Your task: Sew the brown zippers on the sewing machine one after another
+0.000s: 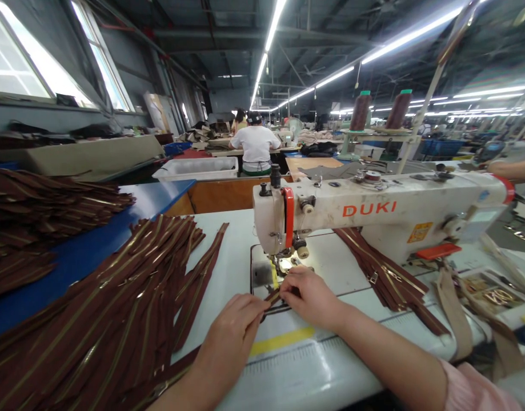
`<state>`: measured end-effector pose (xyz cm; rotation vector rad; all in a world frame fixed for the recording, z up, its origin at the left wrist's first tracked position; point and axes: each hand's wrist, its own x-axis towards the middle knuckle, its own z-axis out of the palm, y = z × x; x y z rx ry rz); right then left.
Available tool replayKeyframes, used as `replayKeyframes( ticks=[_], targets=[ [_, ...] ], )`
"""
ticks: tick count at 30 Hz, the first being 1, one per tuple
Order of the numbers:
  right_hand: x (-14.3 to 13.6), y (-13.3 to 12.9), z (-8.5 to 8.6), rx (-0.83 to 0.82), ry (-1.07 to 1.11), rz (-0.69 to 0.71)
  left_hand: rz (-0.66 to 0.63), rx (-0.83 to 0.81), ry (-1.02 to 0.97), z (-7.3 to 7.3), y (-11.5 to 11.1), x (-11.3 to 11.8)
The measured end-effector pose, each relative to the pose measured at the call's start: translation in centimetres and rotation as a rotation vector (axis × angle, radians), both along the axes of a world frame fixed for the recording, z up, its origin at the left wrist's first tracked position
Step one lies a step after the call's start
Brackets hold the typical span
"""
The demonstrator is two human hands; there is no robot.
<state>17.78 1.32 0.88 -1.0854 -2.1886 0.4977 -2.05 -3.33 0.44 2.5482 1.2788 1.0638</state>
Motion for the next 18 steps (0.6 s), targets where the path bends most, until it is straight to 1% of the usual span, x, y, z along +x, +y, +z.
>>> replayKeyframes(
  ticks=[3, 7, 10, 12, 15, 18],
  targets=[
    [-0.28, -0.05, -0.06, 0.015, -0.027, -0.028, -0.002, 0.005, 0.071, -0.04, -0.05, 0.02],
    [-0.39, -0.19, -0.02, 0.012, -0.067, -0.056, 0.028, -0.003, 0.248, 0.07, -0.41, 0.19],
    [-0.39, -0.24, -0.04, 0.027, -0.093, -0.064, 0.047, -0.044, 0.396, 0.34, -0.63, 0.44],
    [-0.39, -0.22, -0.06, 0.034, -0.109, -0.064, 0.054, -0.077, 0.462, 0.58, -0.69, 0.62],
    [-0.39, -0.17, -0.07, 0.033, -0.138, -0.075, 0.071, -0.103, 0.498, 0.79, -0.66, 0.84],
    [-0.36, -0.2, -0.08, 0.038, -0.164, -0.084, 0.091, -0.125, 0.49, 0.68, -0.58, 0.97]
  ],
)
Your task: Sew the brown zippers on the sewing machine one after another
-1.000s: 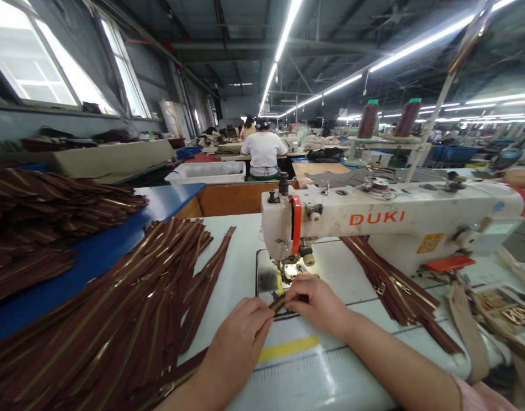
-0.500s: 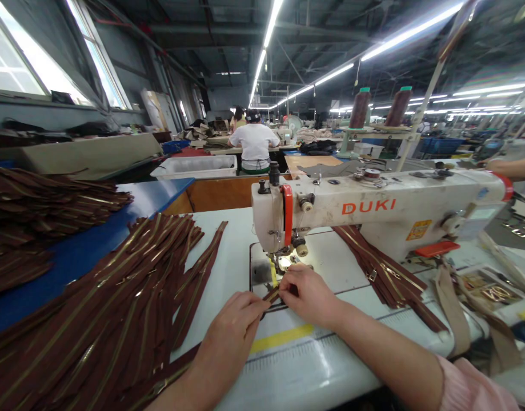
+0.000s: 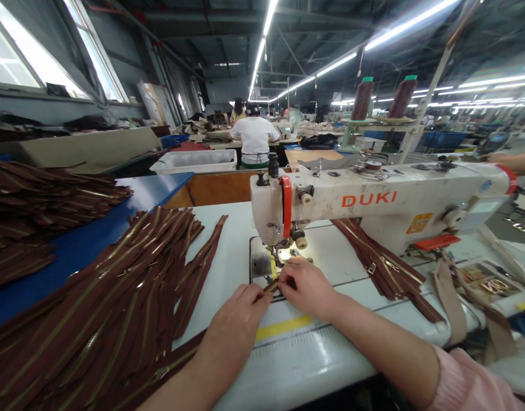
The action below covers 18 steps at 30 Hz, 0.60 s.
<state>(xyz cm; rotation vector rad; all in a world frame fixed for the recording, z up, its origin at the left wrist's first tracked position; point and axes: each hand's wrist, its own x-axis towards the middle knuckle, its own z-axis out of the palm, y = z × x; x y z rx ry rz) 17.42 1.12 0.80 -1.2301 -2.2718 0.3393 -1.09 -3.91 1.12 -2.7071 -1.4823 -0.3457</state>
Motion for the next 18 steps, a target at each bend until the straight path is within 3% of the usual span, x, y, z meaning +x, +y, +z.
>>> replayKeyframes(
  ticks=[4, 12, 18],
  targets=[
    [0.0, -0.1, 0.1, -0.003, -0.026, -0.004, -0.003, -0.048, -0.053, 0.2, 0.2, 0.2],
    [0.1, 0.2, 0.3, 0.009, -0.038, 0.037, -0.066, -0.271, -0.204, 2.8, 1.5, 0.5],
    [0.3, 0.7, 0.4, 0.01, -0.016, 0.101, -0.035, -0.278, -0.35, 2.3, 1.6, 1.1]
  ],
)
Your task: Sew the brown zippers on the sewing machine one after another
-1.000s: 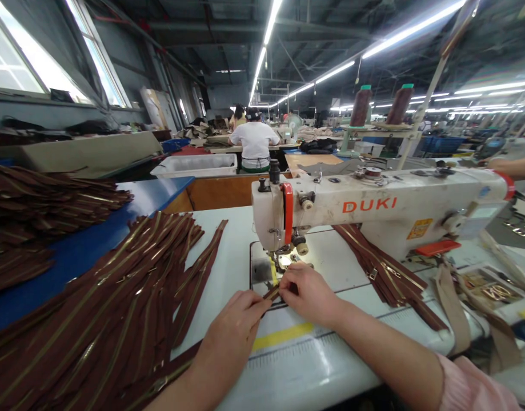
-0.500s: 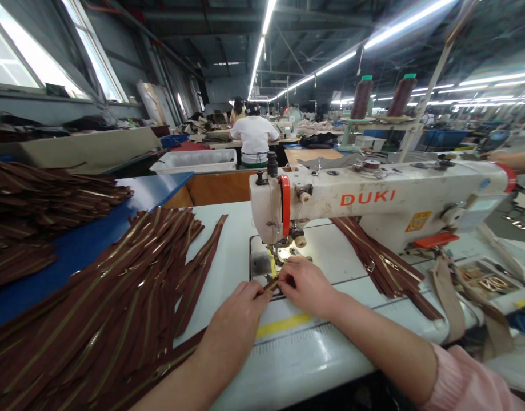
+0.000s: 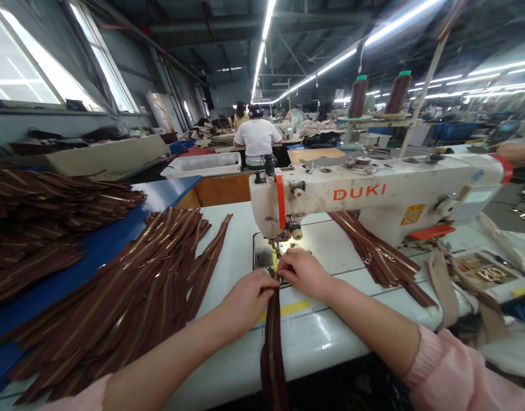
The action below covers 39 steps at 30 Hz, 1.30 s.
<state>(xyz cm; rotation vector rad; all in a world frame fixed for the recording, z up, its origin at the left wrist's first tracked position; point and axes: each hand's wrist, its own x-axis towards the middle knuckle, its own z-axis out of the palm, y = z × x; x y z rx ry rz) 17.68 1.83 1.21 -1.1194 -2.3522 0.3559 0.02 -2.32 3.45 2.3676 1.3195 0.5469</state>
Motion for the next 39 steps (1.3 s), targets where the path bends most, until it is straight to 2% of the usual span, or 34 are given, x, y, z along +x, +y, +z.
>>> replayKeyframes(
  ticks=[3, 6, 12, 16, 19, 26, 33, 39],
  targets=[
    [-0.1, 0.0, 0.0, 0.005, 0.001, -0.008, 0.0, 0.039, -0.017, -0.7, -0.2, -0.1],
    [-0.2, -0.1, -0.1, 0.015, -0.003, -0.018, -0.052, 0.156, 0.027, -1.3, -0.4, -0.6],
    [-0.4, -0.2, -0.3, 0.024, -0.009, -0.045, -0.295, 0.492, 0.301, -1.4, -0.6, -1.3],
    [-0.5, -0.3, -0.1, 0.006, -0.023, -0.058, -0.393, 0.528, 0.418, -1.1, -0.3, -1.8],
    [-0.7, -0.2, 0.0, 0.001, -0.042, -0.064, -0.423, 0.517, 0.414, -1.5, -0.1, -2.2],
    [0.0, -0.5, -0.5, -0.02, 0.103, -0.169, -0.323, 0.488, 0.385, -2.7, 0.5, -1.8],
    [2.0, -2.6, -0.2, 0.078, 0.02, 0.086, -0.239, 0.49, 0.325, -3.2, 2.1, -0.9],
    [1.6, -2.5, 0.4, 0.159, -0.133, 0.098, -0.225, 0.5, 0.334, -3.4, 2.7, -0.9]
  ],
)
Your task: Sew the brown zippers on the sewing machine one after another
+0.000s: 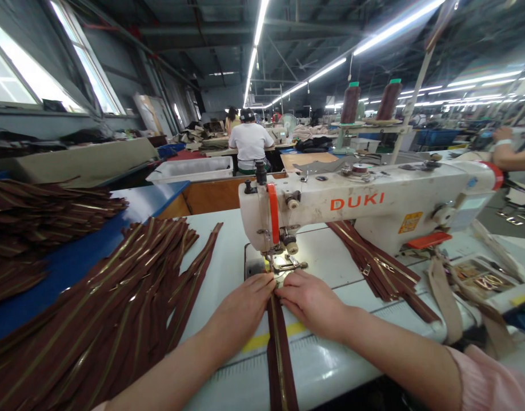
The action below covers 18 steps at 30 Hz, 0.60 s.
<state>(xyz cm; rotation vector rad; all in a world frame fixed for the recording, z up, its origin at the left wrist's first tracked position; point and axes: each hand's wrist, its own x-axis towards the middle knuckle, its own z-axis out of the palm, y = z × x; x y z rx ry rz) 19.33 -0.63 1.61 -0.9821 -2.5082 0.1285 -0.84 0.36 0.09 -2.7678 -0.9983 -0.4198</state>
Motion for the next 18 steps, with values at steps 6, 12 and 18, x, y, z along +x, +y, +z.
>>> replayKeyframes(
  ticks=[6, 12, 18],
  targets=[
    [-0.5, 0.8, -0.3, 0.072, -0.08, -0.012, 0.012, 0.0, -0.047, 0.1, 0.9, 0.2],
    [-0.5, 0.9, -0.5, 0.11, -0.096, -0.021, 0.031, -0.002, -0.056, 0.3, 1.0, 0.3],
    [-0.3, 0.0, -0.3, 0.114, -0.08, 0.003, -0.034, 0.065, -0.044, 0.1, 0.0, 0.4]
  ],
)
